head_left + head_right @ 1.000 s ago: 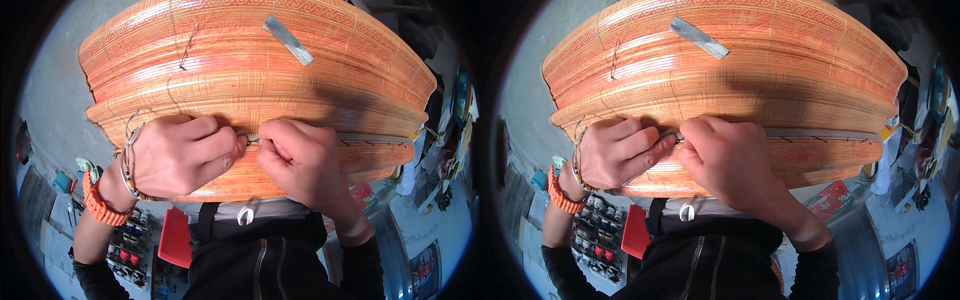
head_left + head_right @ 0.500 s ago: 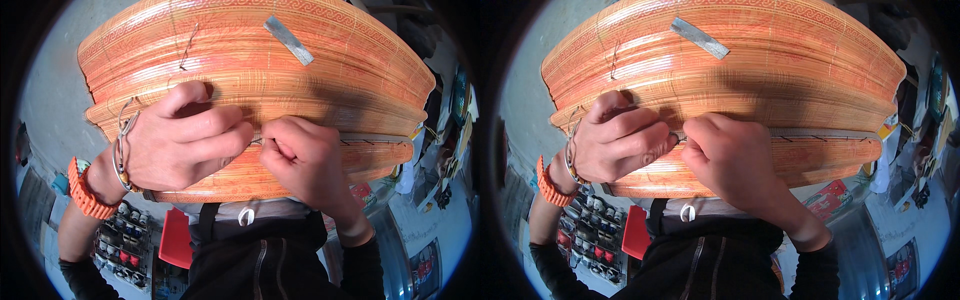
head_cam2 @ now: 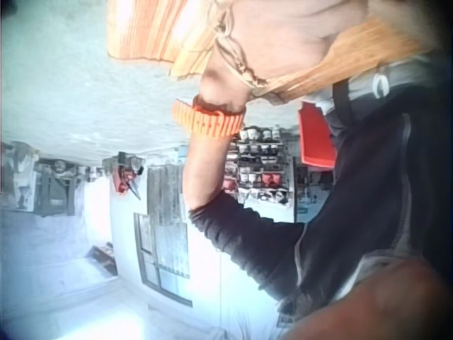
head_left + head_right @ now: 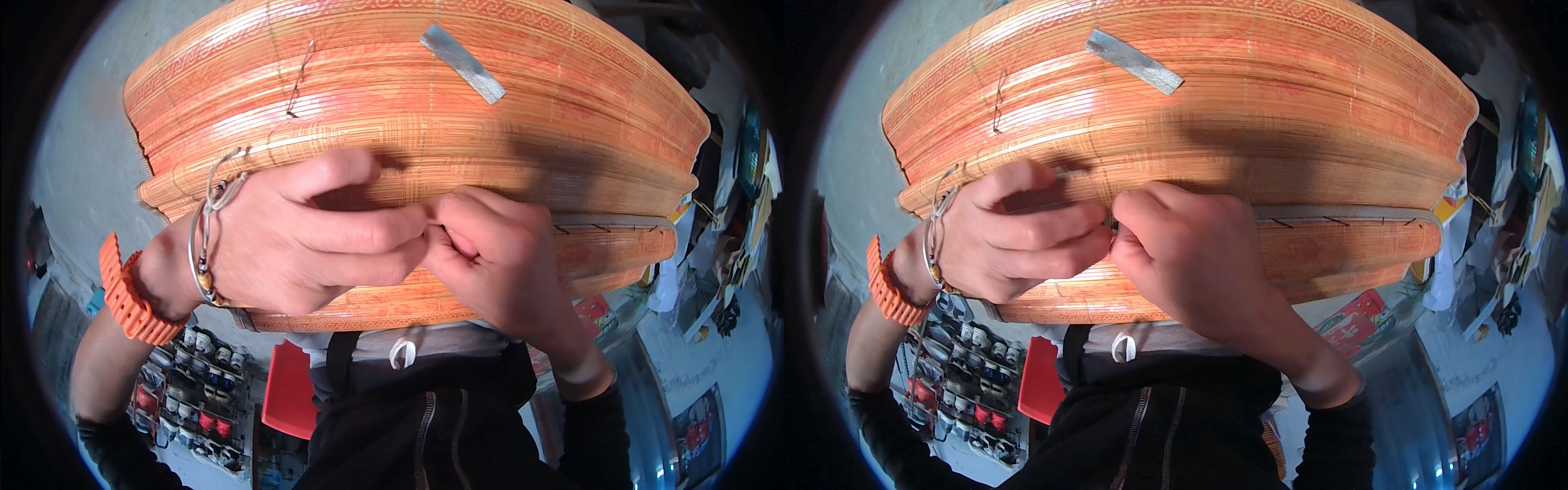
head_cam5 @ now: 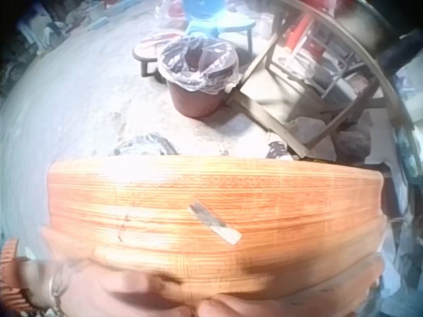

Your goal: The person sews a strap onto a folded orange mat using a needle and thread. They pull the thread through the material, tie a knot, and then retrieve a spool of black thread to continue the task.

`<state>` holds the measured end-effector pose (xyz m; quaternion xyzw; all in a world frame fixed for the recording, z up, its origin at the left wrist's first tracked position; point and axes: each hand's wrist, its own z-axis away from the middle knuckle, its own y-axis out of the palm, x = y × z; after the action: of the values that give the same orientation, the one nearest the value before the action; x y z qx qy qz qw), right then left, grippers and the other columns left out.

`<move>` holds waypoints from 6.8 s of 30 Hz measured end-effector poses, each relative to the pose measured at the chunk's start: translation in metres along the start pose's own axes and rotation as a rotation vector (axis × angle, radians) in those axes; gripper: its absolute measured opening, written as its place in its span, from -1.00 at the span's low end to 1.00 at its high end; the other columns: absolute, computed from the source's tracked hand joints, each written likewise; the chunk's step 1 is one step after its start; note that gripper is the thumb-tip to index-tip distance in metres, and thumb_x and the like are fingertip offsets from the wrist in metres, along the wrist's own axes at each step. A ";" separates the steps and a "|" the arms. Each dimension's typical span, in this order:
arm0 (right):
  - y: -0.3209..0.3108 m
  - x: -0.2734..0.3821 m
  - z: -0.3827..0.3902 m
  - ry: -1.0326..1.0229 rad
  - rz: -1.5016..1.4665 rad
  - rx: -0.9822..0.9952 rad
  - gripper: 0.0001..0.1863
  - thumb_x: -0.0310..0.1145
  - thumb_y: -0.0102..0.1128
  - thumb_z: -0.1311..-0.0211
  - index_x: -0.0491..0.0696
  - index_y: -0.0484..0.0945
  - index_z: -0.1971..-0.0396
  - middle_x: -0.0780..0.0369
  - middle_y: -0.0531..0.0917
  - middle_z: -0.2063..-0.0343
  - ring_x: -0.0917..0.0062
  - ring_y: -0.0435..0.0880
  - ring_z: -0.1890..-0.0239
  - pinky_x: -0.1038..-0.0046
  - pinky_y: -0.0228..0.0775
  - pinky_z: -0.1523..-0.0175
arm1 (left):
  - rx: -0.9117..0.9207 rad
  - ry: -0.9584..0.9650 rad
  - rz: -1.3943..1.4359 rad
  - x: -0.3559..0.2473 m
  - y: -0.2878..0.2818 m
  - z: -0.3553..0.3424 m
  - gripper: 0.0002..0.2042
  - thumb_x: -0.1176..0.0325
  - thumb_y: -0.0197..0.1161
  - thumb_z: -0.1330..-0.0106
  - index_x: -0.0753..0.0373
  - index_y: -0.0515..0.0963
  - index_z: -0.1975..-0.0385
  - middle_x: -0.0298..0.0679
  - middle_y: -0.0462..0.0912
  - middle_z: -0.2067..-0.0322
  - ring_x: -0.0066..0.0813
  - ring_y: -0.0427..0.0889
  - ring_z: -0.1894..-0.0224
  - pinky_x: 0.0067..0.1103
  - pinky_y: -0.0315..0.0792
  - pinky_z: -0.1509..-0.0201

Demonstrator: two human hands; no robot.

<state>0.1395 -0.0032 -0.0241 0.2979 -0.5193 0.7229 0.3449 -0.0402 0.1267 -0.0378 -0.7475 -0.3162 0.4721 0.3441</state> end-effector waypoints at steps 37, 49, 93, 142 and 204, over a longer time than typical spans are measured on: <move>0.009 -0.002 0.001 0.015 -0.055 -0.096 -0.80 -0.57 0.19 0.21 -0.06 0.31 0.69 0.18 0.41 0.74 0.25 0.45 0.69 0.31 0.25 0.61 | -0.149 -0.308 0.252 -0.016 0.020 0.005 -0.90 0.41 0.16 0.09 0.25 0.45 0.55 -0.13 0.64 0.27 -0.33 0.58 0.33 -0.54 0.38 0.35; 0.010 -0.001 0.003 0.059 -0.142 -0.102 -0.86 -0.69 0.10 0.23 -0.15 0.39 0.62 0.27 0.31 0.74 0.57 0.26 0.69 0.50 0.11 0.61 | -0.164 -0.293 0.233 -0.017 0.021 0.007 -0.89 0.41 0.17 0.11 0.25 0.47 0.56 -0.13 0.64 0.25 -0.35 0.57 0.34 -0.54 0.36 0.35; -0.001 -0.002 -0.002 0.197 -0.313 -0.038 -0.84 -0.62 0.16 0.20 -0.13 0.34 0.72 0.27 0.27 0.87 0.68 0.21 0.78 0.56 0.08 0.64 | -0.124 -0.299 0.219 -0.020 0.023 0.006 -0.92 0.44 0.17 0.10 0.24 0.41 0.64 -0.15 0.65 0.29 -0.43 0.62 0.46 -0.61 0.35 0.51; 0.018 0.013 0.028 -0.242 -0.273 -0.237 -0.77 -0.74 0.16 0.23 -0.16 0.55 0.48 0.27 0.40 0.70 0.61 0.35 0.74 0.57 0.18 0.65 | -0.335 -1.649 1.554 -0.064 -0.008 -0.038 -0.82 0.44 0.05 -0.33 0.44 0.51 0.38 -0.25 0.56 0.67 -0.71 0.36 0.83 -0.78 0.19 0.79; 0.014 -0.004 0.010 -0.204 -0.048 -0.071 -0.84 -0.53 0.24 0.18 -0.15 0.50 0.49 0.23 0.39 0.65 0.42 0.50 0.65 0.43 0.28 0.60 | -0.640 -1.656 1.022 -0.092 0.027 -0.047 -0.96 0.58 0.18 -0.18 0.36 0.46 0.45 -0.38 0.51 0.72 -0.80 0.42 0.74 -0.78 0.24 0.75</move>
<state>0.1310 -0.0167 -0.0317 0.3698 -0.5698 0.6613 0.3181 -0.0251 0.0283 0.0004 -0.2890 -0.2093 0.8239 -0.4403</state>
